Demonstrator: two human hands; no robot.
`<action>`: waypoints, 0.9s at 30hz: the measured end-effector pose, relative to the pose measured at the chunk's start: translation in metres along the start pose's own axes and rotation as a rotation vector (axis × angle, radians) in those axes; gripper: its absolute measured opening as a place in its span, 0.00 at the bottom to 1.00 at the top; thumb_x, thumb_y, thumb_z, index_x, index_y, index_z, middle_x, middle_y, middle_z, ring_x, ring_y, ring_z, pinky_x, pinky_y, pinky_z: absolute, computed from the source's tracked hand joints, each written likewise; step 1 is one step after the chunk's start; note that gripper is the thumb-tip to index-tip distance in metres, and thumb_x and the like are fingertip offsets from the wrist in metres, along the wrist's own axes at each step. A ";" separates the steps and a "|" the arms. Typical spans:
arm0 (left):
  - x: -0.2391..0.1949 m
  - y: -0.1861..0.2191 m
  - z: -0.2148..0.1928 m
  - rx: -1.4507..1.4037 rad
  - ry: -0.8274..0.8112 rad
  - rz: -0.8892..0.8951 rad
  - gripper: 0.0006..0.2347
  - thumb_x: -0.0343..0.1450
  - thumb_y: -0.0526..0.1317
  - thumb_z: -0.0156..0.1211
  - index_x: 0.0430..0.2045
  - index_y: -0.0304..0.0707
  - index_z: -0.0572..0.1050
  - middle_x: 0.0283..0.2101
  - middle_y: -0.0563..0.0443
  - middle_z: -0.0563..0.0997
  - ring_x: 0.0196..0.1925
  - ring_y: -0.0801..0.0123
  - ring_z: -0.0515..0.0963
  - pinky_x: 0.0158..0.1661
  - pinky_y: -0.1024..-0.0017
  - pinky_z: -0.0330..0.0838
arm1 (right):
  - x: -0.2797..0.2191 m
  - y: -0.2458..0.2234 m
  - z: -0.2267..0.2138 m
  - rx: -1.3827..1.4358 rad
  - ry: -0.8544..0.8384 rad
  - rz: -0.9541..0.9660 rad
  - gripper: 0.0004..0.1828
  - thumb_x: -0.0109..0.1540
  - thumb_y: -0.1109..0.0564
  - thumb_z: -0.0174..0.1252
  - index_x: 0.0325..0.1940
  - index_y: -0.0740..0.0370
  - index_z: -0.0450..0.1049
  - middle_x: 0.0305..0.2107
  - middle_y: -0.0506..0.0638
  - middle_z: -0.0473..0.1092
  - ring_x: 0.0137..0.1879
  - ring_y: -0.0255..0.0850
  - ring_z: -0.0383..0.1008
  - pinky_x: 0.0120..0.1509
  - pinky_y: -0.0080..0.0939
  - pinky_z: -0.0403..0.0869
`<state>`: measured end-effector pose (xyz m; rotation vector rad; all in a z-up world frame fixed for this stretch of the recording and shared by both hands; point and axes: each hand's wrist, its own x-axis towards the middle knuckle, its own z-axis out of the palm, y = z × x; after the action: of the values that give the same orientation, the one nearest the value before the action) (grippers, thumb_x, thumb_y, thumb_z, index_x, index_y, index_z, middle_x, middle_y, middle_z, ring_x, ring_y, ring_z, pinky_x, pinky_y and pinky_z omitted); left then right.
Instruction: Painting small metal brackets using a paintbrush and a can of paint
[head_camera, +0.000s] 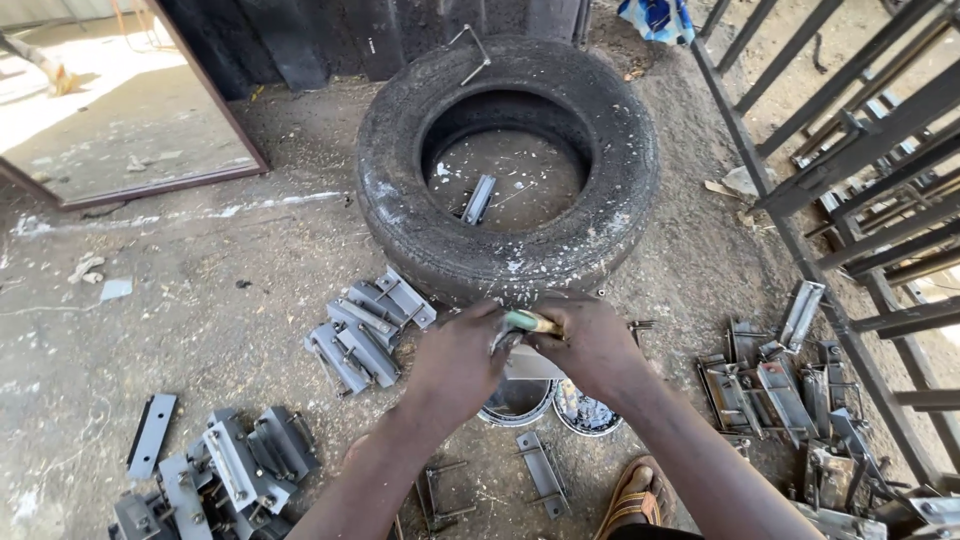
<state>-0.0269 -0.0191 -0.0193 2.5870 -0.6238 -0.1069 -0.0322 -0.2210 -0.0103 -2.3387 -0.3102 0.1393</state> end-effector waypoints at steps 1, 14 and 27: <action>0.000 0.001 0.001 -0.024 0.026 0.019 0.07 0.67 0.41 0.60 0.35 0.45 0.81 0.42 0.52 0.83 0.39 0.45 0.85 0.38 0.48 0.82 | 0.002 0.001 0.003 -0.041 0.018 -0.031 0.05 0.57 0.55 0.64 0.35 0.57 0.79 0.33 0.57 0.79 0.45 0.61 0.77 0.49 0.56 0.76; 0.002 0.002 0.026 -0.746 0.062 -0.702 0.14 0.69 0.48 0.60 0.18 0.37 0.80 0.19 0.39 0.78 0.29 0.45 0.84 0.30 0.57 0.71 | 0.003 -0.005 0.040 -0.217 0.381 0.034 0.05 0.53 0.55 0.65 0.30 0.56 0.77 0.27 0.57 0.75 0.40 0.61 0.77 0.42 0.63 0.76; -0.005 -0.009 -0.032 -0.845 0.225 -0.823 0.12 0.73 0.40 0.55 0.42 0.33 0.82 0.36 0.39 0.84 0.38 0.54 0.83 0.42 0.60 0.73 | 0.002 -0.049 0.047 -0.184 0.232 0.059 0.08 0.57 0.50 0.66 0.37 0.52 0.81 0.32 0.54 0.79 0.48 0.59 0.79 0.56 0.60 0.73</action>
<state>-0.0224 0.0040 0.0043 1.8157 0.5104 -0.2678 -0.0482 -0.1552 -0.0090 -2.5168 -0.1443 -0.1375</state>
